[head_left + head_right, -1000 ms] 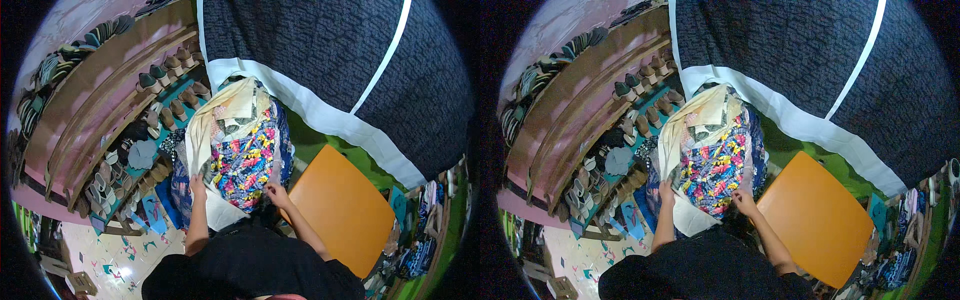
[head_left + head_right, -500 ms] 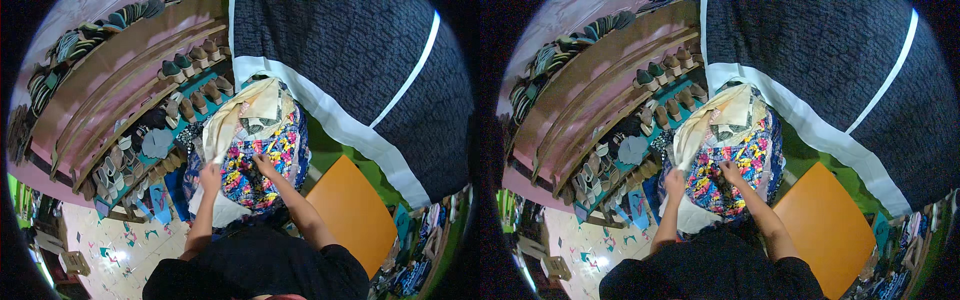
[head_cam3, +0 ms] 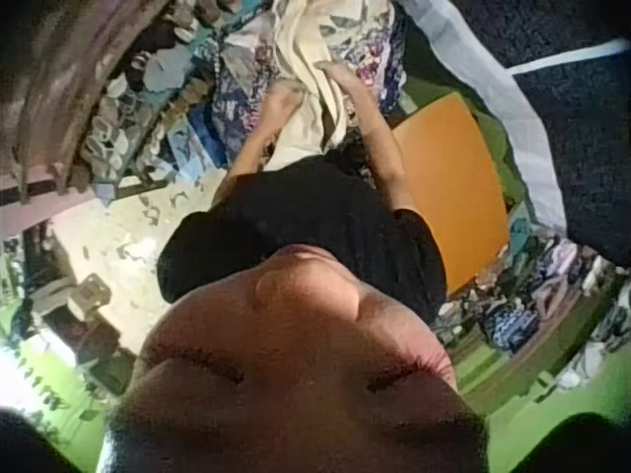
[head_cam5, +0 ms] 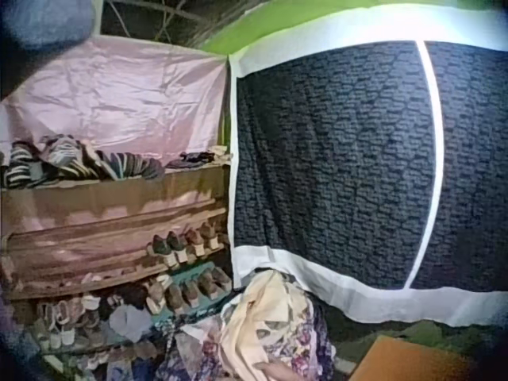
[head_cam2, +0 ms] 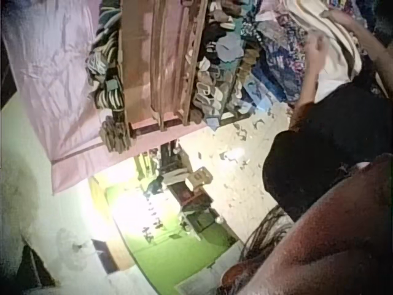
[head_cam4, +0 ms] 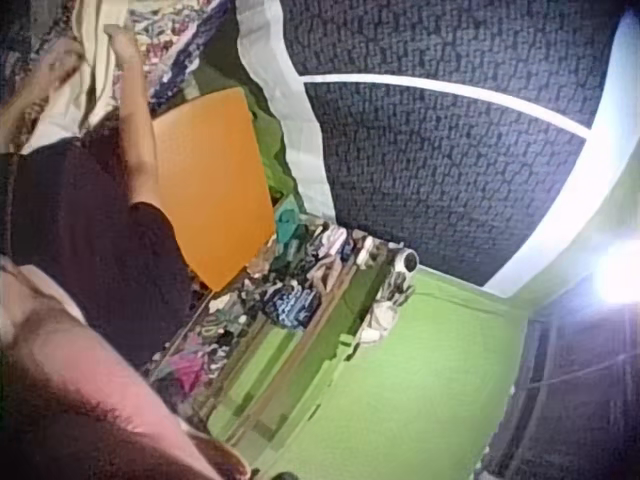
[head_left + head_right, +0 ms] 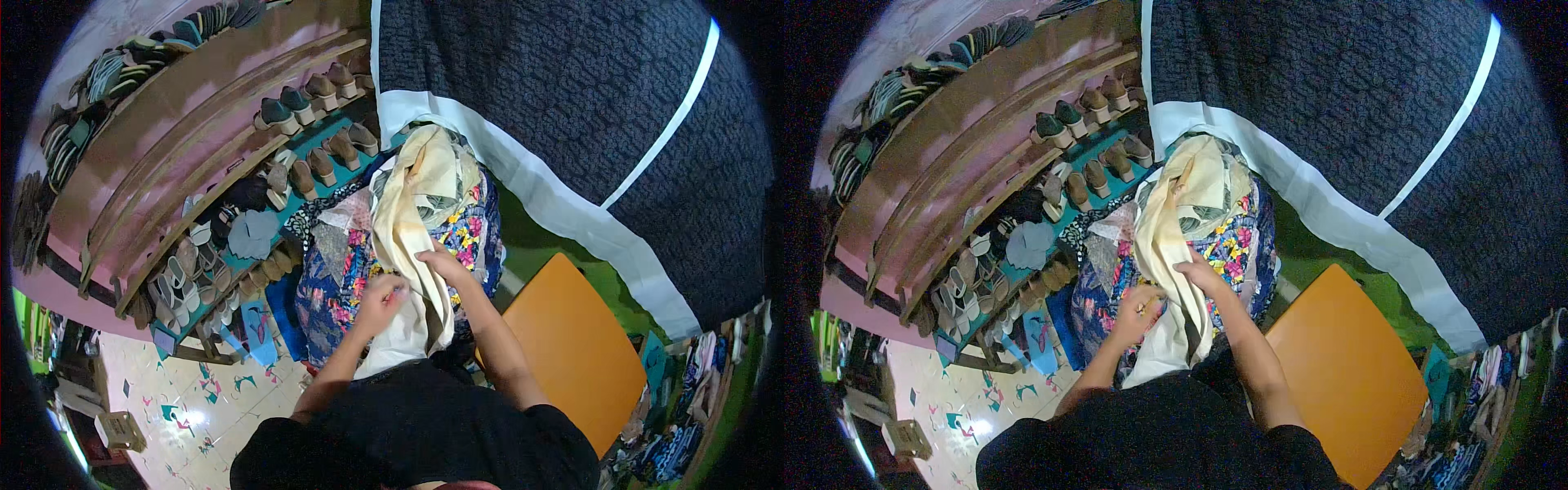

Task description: Folding and organizing various fabric materials on a table and placing them on a shelf.

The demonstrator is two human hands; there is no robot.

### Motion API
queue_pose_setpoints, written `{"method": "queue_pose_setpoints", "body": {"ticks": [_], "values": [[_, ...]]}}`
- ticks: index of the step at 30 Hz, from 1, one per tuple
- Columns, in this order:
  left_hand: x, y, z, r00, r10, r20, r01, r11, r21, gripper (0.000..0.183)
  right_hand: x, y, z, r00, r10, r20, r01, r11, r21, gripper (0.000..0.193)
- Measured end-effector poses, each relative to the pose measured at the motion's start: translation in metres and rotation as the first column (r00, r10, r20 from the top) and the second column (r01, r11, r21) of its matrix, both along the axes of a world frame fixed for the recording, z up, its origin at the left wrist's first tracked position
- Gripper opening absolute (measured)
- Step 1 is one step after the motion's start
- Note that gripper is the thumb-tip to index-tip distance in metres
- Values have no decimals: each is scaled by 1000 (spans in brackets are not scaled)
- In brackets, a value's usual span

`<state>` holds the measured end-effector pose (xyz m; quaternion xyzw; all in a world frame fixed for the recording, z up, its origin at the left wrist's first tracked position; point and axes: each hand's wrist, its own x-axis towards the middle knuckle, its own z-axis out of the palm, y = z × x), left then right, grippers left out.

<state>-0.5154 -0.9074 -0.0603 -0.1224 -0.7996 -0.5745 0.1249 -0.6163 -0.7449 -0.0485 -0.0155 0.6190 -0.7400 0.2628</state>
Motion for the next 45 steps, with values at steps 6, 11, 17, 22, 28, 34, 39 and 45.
{"method": "queue_pose_setpoints", "body": {"ticks": [6, 11, 17, 22, 28, 34, 39, 45], "values": [[-79, -71, -21, 901, -47, 432, -282, 692, 664, 48, 45, -4, 49, 893, 438, -108, -428, 898, 103, 49], [-90, -56, -1, 755, -278, 594, -252, 713, 655, 48, 71, 10, 28, 784, 571, -242, -438, 786, 435, 51], [-68, 5, 48, 893, -246, 377, -69, 753, 655, 41, 79, 54, 6, 991, -104, 88, 95, 990, 101, 47], [-31, 54, 64, 691, -532, 489, 247, 810, 533, 39, 94, 93, 9, 943, -63, -326, 129, 974, 187, 51], [-1, 97, 60, 649, -594, 475, 613, 778, 135, 42, 127, 127, 35, 852, -431, -297, 406, 902, -144, 51], [9, 128, 78, 492, -809, 322, 775, 576, 261, 45, 179, 161, 61, 608, -776, -166, 652, 608, -454, 51], [10, 172, 70, 856, -509, 95, 490, 856, 165, 41, 213, 202, 98, 370, -718, -589, 868, 493, -56, 51], [-13, 210, 76, 835, -513, 198, 503, 858, 106, 40, 282, 275, 101, 362, -776, -517, 927, 357, 113, 34]]}}
